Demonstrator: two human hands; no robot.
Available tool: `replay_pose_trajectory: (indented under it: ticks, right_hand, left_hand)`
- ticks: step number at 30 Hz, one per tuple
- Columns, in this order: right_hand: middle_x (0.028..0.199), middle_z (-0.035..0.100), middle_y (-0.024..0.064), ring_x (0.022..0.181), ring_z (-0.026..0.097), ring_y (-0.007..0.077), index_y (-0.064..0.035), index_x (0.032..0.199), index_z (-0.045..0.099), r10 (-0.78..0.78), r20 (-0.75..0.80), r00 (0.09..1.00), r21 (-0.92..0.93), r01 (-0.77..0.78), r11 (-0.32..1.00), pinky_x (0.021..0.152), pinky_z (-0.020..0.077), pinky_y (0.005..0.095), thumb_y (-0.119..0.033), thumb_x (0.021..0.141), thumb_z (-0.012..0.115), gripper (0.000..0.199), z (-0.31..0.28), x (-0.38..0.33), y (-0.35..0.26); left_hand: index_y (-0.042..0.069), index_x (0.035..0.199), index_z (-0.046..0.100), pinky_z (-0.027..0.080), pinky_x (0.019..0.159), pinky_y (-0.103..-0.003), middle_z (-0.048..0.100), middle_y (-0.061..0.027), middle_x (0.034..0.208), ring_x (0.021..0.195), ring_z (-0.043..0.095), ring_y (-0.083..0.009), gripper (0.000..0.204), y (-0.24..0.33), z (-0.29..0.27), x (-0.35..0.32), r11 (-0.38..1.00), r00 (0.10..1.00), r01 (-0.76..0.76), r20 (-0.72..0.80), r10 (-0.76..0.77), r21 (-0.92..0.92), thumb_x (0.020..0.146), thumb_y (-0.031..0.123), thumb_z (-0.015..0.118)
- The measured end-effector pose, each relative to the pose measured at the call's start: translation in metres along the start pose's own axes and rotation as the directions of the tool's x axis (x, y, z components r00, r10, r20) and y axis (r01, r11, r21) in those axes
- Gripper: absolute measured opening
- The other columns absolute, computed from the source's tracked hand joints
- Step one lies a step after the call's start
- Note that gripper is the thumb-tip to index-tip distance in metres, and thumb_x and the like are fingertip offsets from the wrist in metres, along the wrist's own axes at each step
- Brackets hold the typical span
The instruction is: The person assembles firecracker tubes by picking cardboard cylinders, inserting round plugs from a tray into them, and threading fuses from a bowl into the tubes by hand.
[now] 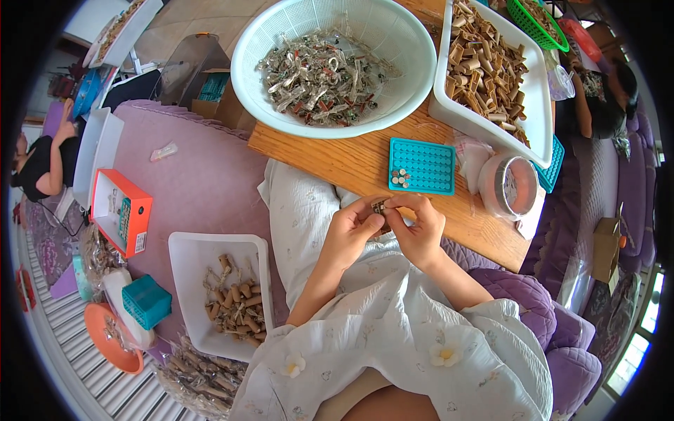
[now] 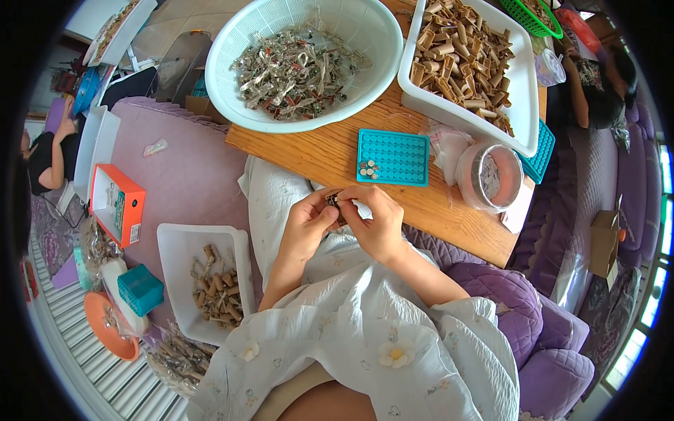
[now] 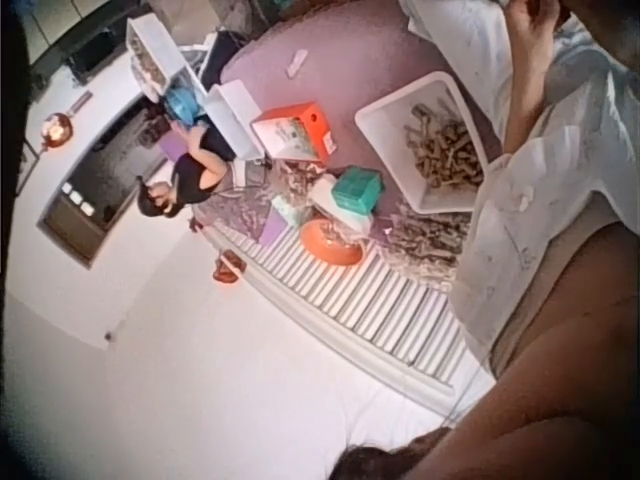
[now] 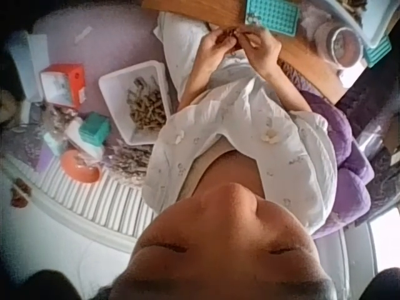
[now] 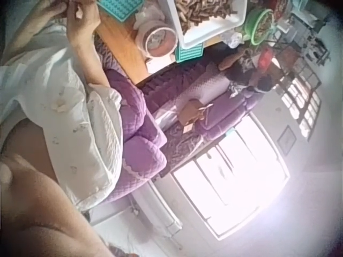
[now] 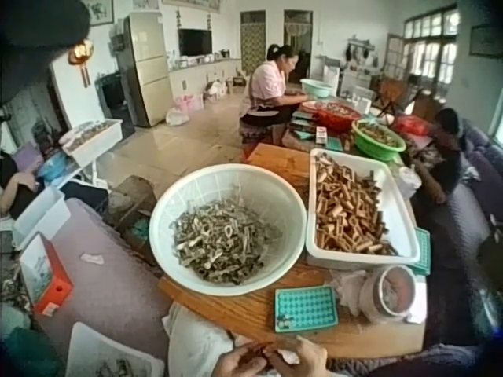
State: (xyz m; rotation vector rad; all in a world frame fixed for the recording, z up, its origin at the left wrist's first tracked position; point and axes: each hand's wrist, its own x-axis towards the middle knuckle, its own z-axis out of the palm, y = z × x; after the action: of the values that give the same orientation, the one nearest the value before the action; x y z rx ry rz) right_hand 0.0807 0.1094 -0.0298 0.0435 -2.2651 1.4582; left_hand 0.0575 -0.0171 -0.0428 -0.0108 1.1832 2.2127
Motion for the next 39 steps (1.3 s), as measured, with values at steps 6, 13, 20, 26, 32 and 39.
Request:
replay_pose_trajectory:
  ticks: [6, 13, 20, 26, 32, 39]
  right_hand:
    - [0.078, 0.060, 0.0084, 0.068, 0.059, 0.0224, -0.0040, 0.083, 0.056, -0.176, 0.118, 0.977, -0.077, 0.186, 0.980, 0.059, 0.0474, 0.0278, 0.006, 0.066, 0.061, 0.021, -0.011, 0.006, 0.002]
    - [0.086, 0.060, 0.0090, 0.069, 0.060, 0.0168, -0.0030, 0.095, 0.051, 0.096, -0.038, 0.995, -0.020, -0.097, 0.995, 0.062, 0.0481, 0.0273, 0.004, 0.072, 0.057, 0.025, -0.028, 0.025, 0.027]
    - [0.086, 0.061, 0.0108, 0.074, 0.059, 0.0262, -0.0051, 0.092, 0.039, 0.236, 0.120, 0.964, -0.379, -0.176, 0.909, 0.060, 0.0474, 0.0340, -0.004, 0.071, 0.059, 0.029, -0.020, 0.038, 0.067]
    - [0.081, 0.061, 0.0104, 0.072, 0.059, 0.0266, -0.0043, 0.090, 0.040, 0.220, 0.205, 0.954, -0.518, -0.085, 0.851, 0.059, 0.0468, 0.0331, -0.004, 0.072, 0.058, 0.025, -0.017, 0.036, 0.070]
    - [0.075, 0.058, 0.0106, 0.069, 0.059, 0.0262, -0.0034, 0.088, 0.042, 0.106, 0.223, 0.969, -0.441, 0.003, 0.898, 0.059, 0.0470, 0.0312, 0.000, 0.071, 0.058, 0.023, -0.018, 0.040, 0.068]
    - [0.077, 0.058, 0.0093, 0.066, 0.058, 0.0244, -0.0027, 0.088, 0.044, -0.176, 0.113, 0.978, -0.108, 0.188, 0.976, 0.056, 0.0469, 0.0304, 0.006, 0.069, 0.060, 0.027, -0.017, 0.011, 0.014]
  left_hand:
    - [-0.004, 0.108, 0.048, 0.041, 0.059, -0.018, 0.057, -0.0036, 0.086, 0.071, 0.052, -0.0071, 0.027, -0.001, -0.004, -0.001, 1.000, 1.000, -0.001, 0.005, 0.001, 0.031, 0.084, 0.009, 0.051]
    - [-0.002, 0.100, 0.050, 0.045, 0.075, -0.025, 0.058, -0.0070, 0.086, 0.084, 0.056, -0.0135, 0.021, 0.006, 0.002, -0.003, 0.995, 0.995, 0.094, 0.021, -0.095, 0.031, 0.084, 0.010, 0.044]
    - [-0.003, 0.095, 0.052, 0.045, 0.071, -0.025, 0.058, -0.0074, 0.083, 0.079, 0.056, -0.0126, 0.018, 0.003, 0.001, -0.002, 0.995, 0.995, 0.087, 0.042, -0.089, 0.054, 0.081, 0.006, 0.045]
    - [-0.003, 0.100, 0.051, 0.045, 0.073, -0.025, 0.058, -0.0080, 0.085, 0.081, 0.056, -0.0130, 0.021, 0.003, -0.002, -0.001, 0.992, 0.994, 0.110, 0.013, -0.111, 0.061, 0.081, 0.005, 0.047]
    - [-0.003, 0.105, 0.049, 0.045, 0.074, -0.025, 0.058, -0.0084, 0.088, 0.083, 0.057, -0.0139, 0.024, 0.002, -0.004, 0.001, 0.994, 0.996, 0.085, 0.031, -0.088, 0.070, 0.083, 0.007, 0.048]
    - [-0.004, 0.107, 0.048, 0.046, 0.073, -0.024, 0.058, -0.0069, 0.089, 0.083, 0.056, -0.0122, 0.024, -0.001, -0.003, 0.001, 0.993, 0.996, 0.093, 0.004, -0.094, 0.071, 0.085, 0.006, 0.046]
